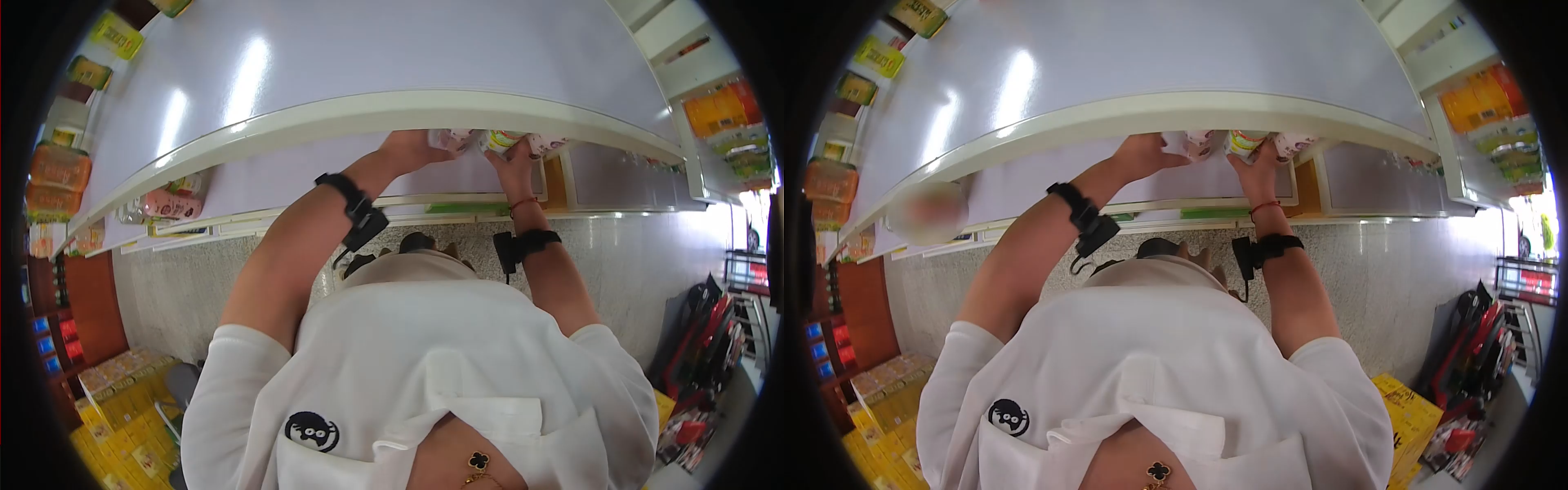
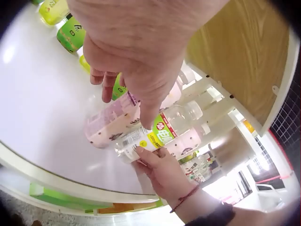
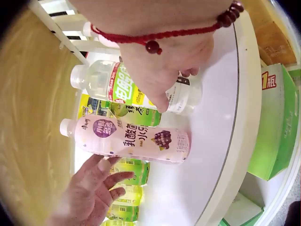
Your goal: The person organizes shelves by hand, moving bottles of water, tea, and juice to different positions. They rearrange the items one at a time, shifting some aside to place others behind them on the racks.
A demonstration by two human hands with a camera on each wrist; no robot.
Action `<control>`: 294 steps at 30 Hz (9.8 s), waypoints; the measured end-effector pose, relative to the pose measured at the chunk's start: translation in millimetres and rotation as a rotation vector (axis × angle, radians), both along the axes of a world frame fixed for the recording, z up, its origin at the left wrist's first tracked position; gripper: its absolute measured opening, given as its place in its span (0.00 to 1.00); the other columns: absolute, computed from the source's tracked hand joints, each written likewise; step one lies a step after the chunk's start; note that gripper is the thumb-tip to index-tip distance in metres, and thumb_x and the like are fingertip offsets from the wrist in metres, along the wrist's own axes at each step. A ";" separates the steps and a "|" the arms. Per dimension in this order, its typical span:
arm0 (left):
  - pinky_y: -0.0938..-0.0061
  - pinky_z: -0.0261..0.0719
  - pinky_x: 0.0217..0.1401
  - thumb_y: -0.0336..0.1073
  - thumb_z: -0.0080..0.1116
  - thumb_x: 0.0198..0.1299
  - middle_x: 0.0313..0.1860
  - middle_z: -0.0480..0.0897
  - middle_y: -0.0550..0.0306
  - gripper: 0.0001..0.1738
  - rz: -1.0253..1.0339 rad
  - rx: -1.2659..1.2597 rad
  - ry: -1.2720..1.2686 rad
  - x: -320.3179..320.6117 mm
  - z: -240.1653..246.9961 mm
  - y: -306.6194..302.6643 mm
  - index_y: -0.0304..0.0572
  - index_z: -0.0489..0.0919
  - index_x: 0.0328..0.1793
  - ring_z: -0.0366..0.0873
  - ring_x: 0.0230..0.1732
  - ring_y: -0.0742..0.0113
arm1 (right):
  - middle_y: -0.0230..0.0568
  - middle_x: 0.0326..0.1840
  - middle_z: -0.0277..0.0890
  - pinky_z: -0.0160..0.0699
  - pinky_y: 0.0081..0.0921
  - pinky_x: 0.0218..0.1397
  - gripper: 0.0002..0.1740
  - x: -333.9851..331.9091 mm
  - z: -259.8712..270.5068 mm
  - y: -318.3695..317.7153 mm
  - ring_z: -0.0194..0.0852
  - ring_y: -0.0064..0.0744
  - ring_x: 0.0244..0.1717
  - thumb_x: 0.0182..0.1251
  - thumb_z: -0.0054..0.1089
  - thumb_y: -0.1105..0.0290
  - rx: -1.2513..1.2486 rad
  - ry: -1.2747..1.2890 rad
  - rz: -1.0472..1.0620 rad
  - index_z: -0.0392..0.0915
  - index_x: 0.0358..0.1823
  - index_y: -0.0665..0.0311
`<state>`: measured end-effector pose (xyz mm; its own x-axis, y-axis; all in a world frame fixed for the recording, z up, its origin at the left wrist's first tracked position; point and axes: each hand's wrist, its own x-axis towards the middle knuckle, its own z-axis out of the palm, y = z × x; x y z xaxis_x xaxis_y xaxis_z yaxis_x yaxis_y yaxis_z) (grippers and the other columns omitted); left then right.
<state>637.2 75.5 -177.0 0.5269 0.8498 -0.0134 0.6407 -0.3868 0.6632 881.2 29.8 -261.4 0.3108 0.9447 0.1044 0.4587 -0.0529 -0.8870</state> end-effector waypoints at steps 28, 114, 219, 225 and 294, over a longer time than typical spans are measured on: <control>0.60 0.78 0.52 0.44 0.73 0.43 0.45 0.83 0.42 0.32 1.156 0.111 -0.354 -261.7 -20.8 -79.9 0.39 0.72 0.53 0.81 0.49 0.45 | 0.49 0.66 0.66 0.65 0.31 0.68 0.39 -4.7 -4.0 19.3 0.68 0.38 0.63 0.58 0.69 0.74 -0.061 0.104 0.042 0.58 0.69 0.72; 0.57 0.78 0.51 0.35 0.74 0.44 0.51 0.73 0.34 0.37 1.245 0.201 -0.373 -463.3 -121.8 -97.3 0.34 0.65 0.59 0.76 0.50 0.38 | 0.53 0.61 0.73 0.72 0.33 0.61 0.38 -597.7 -18.3 125.1 0.73 0.47 0.61 0.55 0.71 0.62 -0.229 -0.155 1.176 0.62 0.65 0.69; 0.60 0.73 0.62 0.37 0.64 0.53 0.59 0.73 0.32 0.37 1.074 -0.052 -0.503 -410.7 -109.4 -113.4 0.33 0.65 0.69 0.75 0.58 0.40 | 0.47 0.49 0.81 0.80 0.31 0.52 0.33 -552.9 -13.1 87.3 0.81 0.40 0.50 0.49 0.76 0.69 -0.128 -0.223 1.250 0.70 0.55 0.71; 0.62 0.79 0.48 0.35 0.65 0.54 0.51 0.75 0.39 0.36 1.075 0.062 -0.491 -410.8 -120.9 -105.8 0.39 0.66 0.69 0.80 0.42 0.49 | 0.50 0.46 0.83 0.80 0.34 0.50 0.30 -548.2 -16.8 92.1 0.82 0.43 0.50 0.53 0.74 0.57 -0.106 -0.430 1.240 0.75 0.52 0.70; 0.65 0.70 0.65 0.40 0.61 0.63 0.63 0.76 0.42 0.31 0.954 -0.358 -0.166 54.6 -59.1 -323.2 0.41 0.68 0.72 0.73 0.64 0.54 | 0.46 0.54 0.80 0.76 0.38 0.59 0.20 216.2 -4.0 -116.0 0.77 0.46 0.55 0.64 0.59 0.62 -0.249 -0.344 0.781 0.78 0.56 0.61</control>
